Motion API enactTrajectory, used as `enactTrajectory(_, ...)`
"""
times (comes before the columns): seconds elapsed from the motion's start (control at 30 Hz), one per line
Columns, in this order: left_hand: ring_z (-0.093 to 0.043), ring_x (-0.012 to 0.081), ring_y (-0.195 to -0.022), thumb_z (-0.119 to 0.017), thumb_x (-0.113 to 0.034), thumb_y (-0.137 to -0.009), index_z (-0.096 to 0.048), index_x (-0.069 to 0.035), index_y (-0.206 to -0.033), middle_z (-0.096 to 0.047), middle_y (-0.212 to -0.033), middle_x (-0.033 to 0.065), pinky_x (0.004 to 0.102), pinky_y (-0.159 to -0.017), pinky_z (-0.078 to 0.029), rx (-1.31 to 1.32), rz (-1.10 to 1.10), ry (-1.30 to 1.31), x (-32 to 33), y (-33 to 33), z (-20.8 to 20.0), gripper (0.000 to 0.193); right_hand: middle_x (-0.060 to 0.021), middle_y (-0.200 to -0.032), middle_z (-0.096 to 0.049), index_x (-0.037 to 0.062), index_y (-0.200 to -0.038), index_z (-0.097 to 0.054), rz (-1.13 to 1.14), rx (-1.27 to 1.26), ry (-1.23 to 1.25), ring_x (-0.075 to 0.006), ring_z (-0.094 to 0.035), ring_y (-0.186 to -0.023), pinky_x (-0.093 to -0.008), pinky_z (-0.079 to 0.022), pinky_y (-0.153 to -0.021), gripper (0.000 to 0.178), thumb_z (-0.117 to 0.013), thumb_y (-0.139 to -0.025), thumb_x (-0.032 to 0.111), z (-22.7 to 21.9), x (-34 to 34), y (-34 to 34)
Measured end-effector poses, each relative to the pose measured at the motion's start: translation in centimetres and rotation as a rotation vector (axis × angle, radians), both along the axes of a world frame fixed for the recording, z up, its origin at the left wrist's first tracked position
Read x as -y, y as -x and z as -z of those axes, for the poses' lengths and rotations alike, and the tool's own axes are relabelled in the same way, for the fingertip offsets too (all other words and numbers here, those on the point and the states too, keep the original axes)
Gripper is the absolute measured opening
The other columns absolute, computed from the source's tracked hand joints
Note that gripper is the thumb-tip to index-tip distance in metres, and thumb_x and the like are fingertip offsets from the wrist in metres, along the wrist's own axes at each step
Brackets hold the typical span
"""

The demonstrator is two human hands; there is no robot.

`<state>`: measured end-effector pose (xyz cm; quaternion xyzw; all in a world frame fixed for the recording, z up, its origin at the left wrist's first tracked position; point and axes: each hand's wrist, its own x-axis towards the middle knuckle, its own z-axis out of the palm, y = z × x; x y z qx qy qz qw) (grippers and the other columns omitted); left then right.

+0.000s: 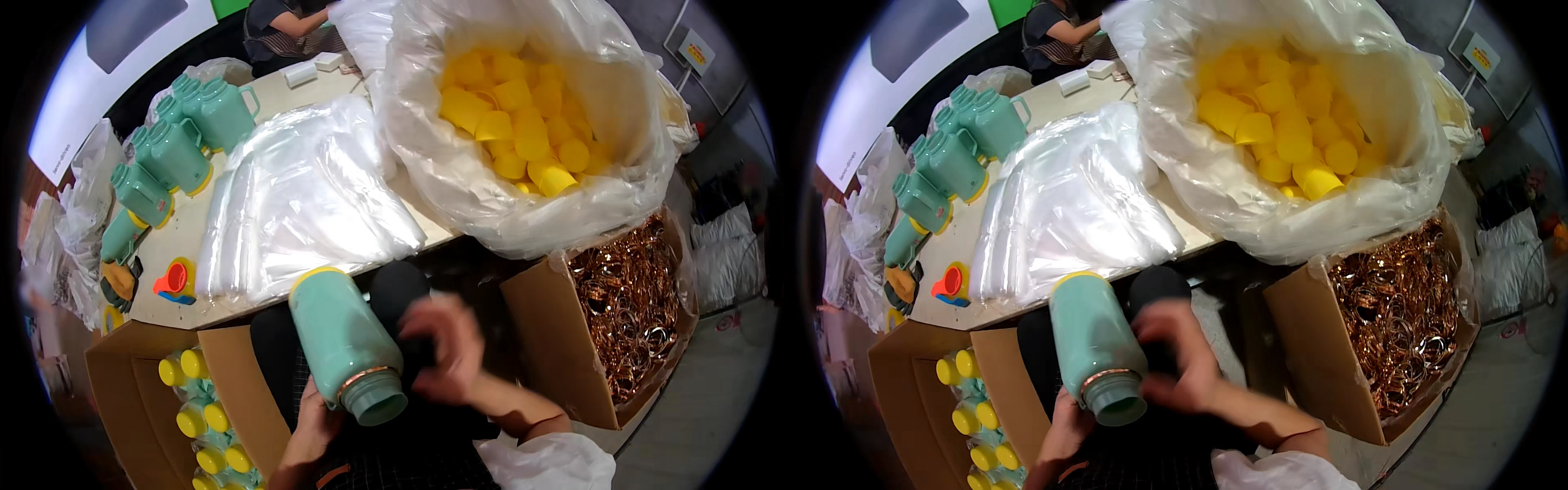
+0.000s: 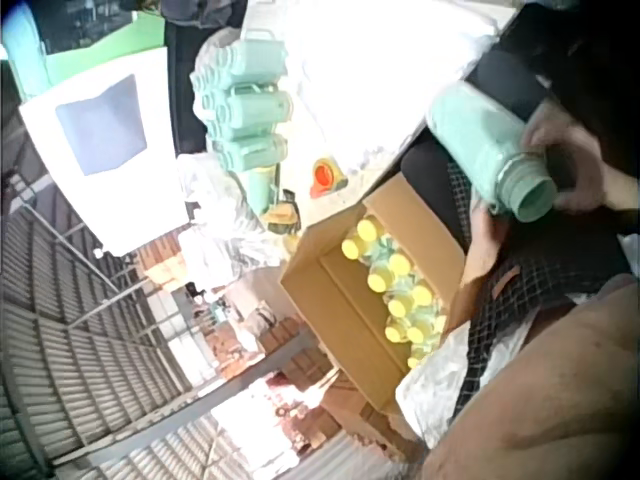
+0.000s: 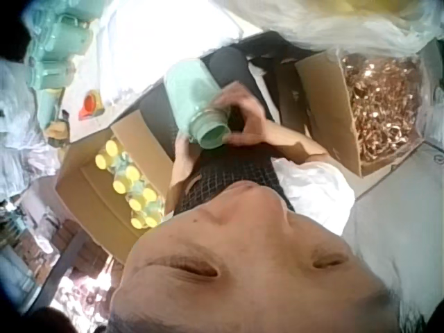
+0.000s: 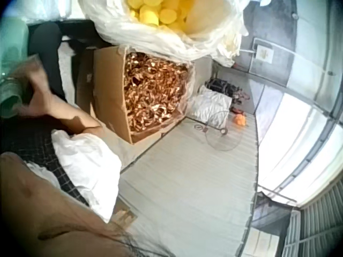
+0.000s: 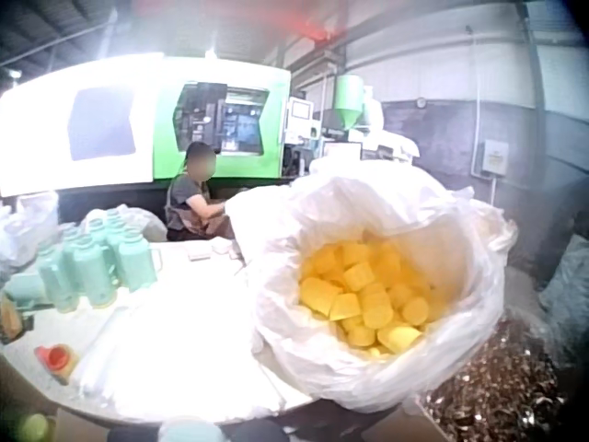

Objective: The person assembles teal plastic pitchers by inserting copper wire rings into the necks and screwing on yellow lids. The person then places the completed pitchers into a cardboard box. The process is repeated for multiple units.

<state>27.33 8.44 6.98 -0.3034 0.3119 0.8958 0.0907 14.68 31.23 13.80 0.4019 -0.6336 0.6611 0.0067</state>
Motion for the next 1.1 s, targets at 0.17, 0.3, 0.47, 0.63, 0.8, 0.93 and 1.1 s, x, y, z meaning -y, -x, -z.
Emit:
enactTrajectory(0.17, -0.069, 0.0308, -0.102, -0.049, 0.009, -0.09, -0.04, -0.007, -0.143, -0.059, -0.125, 0.017, 0.0385, -0.075, -0.063, -0.046, -0.15, 0.037, 2.4, 1.5, -1.3, 0.056, -0.0176, -0.158, -0.022, 0.027, -0.156, -0.03, 0.488, 0.834, 0.815, -0.0374, -0.03, -0.144, -0.0532, -0.041, -0.108, 0.062, -0.049, -0.103, 0.053, -1.0, -7.1, 20.9)
enactTrajectory(0.3, -0.07, 0.0291, -0.101, -0.048, 0.01, -0.089, -0.042, -0.01, -0.141, -0.06, -0.122, 0.0136, 0.0405, -0.072, -0.063, -0.037, -0.247, 0.039, 2.6, 3.2, -2.4, 0.056, -0.0133, -0.146, -0.041, 0.0163, -0.141, -0.044, 0.422, 0.929, 1.238, -0.0294, -0.048, -0.128, -0.0467, -0.05, -0.095, 0.056, -0.065, -0.096, 0.043, 0.3, -9.7, 28.2)
enactTrajectory(0.47, -0.067, 0.0235, -0.097, -0.047, 0.011, -0.082, -0.044, -0.013, -0.141, -0.064, -0.118, 0.0111, 0.0376, -0.073, -0.061, 0.048, -0.39, 0.161, 3.1, 4.4, -2.0, 0.064, -0.0024, -0.117, -0.065, 0.0134, -0.136, -0.05, 0.855, 0.825, 0.719, -0.0175, -0.064, -0.084, -0.0265, -0.042, -0.054, 0.05, -0.064, -0.098, 0.043, 4.9, -7.9, 20.6)
enactTrajectory(0.63, -0.057, 0.0133, -0.072, -0.048, 0.011, -0.083, -0.046, -0.01, -0.133, -0.059, -0.096, 0.0053, 0.0305, -0.075, -0.056, -0.038, -0.333, 0.142, 3.3, 5.9, -1.8, 0.054, -0.009, -0.127, -0.061, 0.0104, -0.142, -0.047, 0.128, 0.785, 0.586, -0.0248, -0.06, -0.108, -0.0353, -0.048, -0.09, 0.057, -0.066, -0.096, 0.04, 5.5, -1.7, 6.3)
enactTrajectory(0.8, -0.052, 0.0124, -0.064, -0.044, 0.012, -0.082, -0.038, -0.006, -0.138, -0.058, -0.102, 0.0084, 0.0264, -0.062, -0.051, -0.094, -0.208, 0.434, 4.7, 4.0, -3.2, 0.059, -0.0114, -0.142, -0.052, 0.0066, -0.149, -0.04, -0.034, 0.529, -0.146, -0.0258, -0.052, -0.128, -0.0419, -0.044, -0.106, 0.08, -0.08, -0.08, 0.012, 5.2, 2.9, -1.1)
enactTrajectory(0.93, -0.064, 0.022, -0.072, -0.042, 0.014, -0.085, -0.037, -0.006, -0.141, -0.062, -0.123, 0.0186, 0.0318, -0.064, -0.054, -0.133, 0.075, 1.073, 6.2, 0.1, -3.3, 0.06, -0.0111, -0.145, -0.053, 0.0056, -0.148, -0.043, -0.002, 0.412, -0.501, -0.0249, -0.05, -0.132, -0.0404, -0.043, -0.105, 0.08, -0.082, -0.08, 0.016, 5.0, -1.3, -0.1)
enactTrajectory(1.1, -0.067, 0.0393, -0.106, -0.065, -0.005, -0.088, -0.056, -0.007, -0.129, -0.066, -0.123, 0.0175, 0.0432, -0.084, -0.056, -0.61, 0.66, 1.401, 3.1, 1.0, -4.6, 0.042, -0.0126, -0.15, -0.046, 0.0039, -0.152, -0.039, -0.026, 0.657, -0.025, -0.0249, -0.041, -0.139, -0.0381, -0.032, -0.114, 0.069, -0.06, -0.099, 0.042, 3.9, -0.6, 5.8)
